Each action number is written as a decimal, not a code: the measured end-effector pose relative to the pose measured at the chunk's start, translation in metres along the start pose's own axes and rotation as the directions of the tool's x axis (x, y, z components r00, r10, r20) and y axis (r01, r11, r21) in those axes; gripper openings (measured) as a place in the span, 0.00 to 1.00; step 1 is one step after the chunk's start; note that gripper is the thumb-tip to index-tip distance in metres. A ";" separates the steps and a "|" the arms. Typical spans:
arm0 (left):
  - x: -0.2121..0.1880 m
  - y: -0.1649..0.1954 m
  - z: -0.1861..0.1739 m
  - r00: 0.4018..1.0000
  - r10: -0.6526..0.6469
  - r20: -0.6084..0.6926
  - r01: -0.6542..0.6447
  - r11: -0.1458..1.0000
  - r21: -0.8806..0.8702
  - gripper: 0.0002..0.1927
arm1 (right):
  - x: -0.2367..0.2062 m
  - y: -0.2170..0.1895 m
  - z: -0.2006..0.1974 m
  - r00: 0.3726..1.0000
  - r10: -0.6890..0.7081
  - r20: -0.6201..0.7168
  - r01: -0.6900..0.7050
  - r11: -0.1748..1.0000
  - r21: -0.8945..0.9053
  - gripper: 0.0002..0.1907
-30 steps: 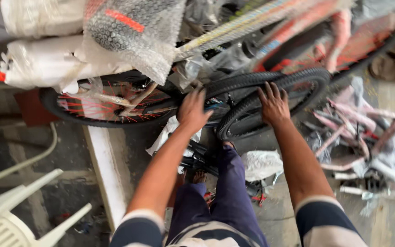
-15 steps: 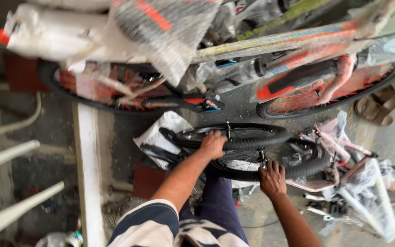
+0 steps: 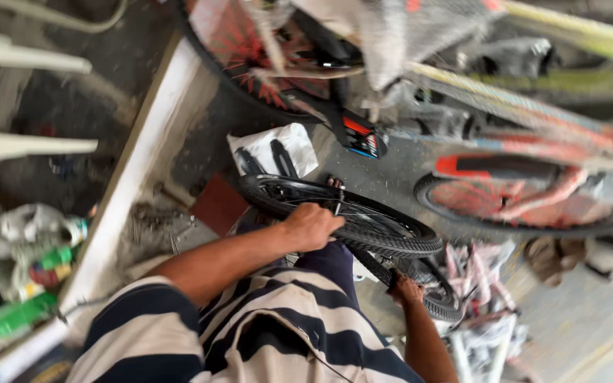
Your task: The person sits on the floor of a bicycle shop and assembles a new bicycle. They carry a wheel across the room, unwrap protective packaging from the frame and handlebar, route and attach a brake cable, and use a spanner to tighten the handlebar stem hardware.
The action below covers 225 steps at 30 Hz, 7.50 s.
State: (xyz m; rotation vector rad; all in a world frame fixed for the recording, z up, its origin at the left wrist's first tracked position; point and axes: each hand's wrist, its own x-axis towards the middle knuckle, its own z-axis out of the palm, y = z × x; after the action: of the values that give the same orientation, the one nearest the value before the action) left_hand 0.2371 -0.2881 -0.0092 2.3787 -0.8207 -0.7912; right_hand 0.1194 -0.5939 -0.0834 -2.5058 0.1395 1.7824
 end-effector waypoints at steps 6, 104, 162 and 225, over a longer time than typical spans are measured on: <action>-0.136 0.005 -0.013 0.941 -0.250 -0.228 0.233 0.967 -0.099 0.10 | -0.015 -0.005 -0.029 0.997 -0.075 -0.035 0.074 0.997 -0.020 0.52; -1.519 0.000 0.826 -0.556 -0.714 0.426 -0.088 -0.459 -0.884 0.17 | -0.471 -1.085 1.203 0.498 -0.465 0.732 0.783 0.604 -0.150 0.33; -0.735 -0.258 0.067 0.724 -0.686 -0.079 0.665 0.723 -0.185 0.26 | -0.323 -0.424 0.543 0.842 0.435 -0.318 0.009 0.579 0.816 0.28; 0.099 -0.081 -0.227 0.636 -0.689 -0.347 0.230 0.599 -0.767 0.37 | -0.182 0.073 -0.080 0.478 0.460 -0.749 0.216 0.765 0.607 0.23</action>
State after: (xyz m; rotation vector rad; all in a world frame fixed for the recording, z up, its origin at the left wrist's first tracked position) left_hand 0.4813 -0.2393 0.0667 1.9476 0.4133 -0.3171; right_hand 0.1274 -0.6677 0.1151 -2.5387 0.8475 0.0953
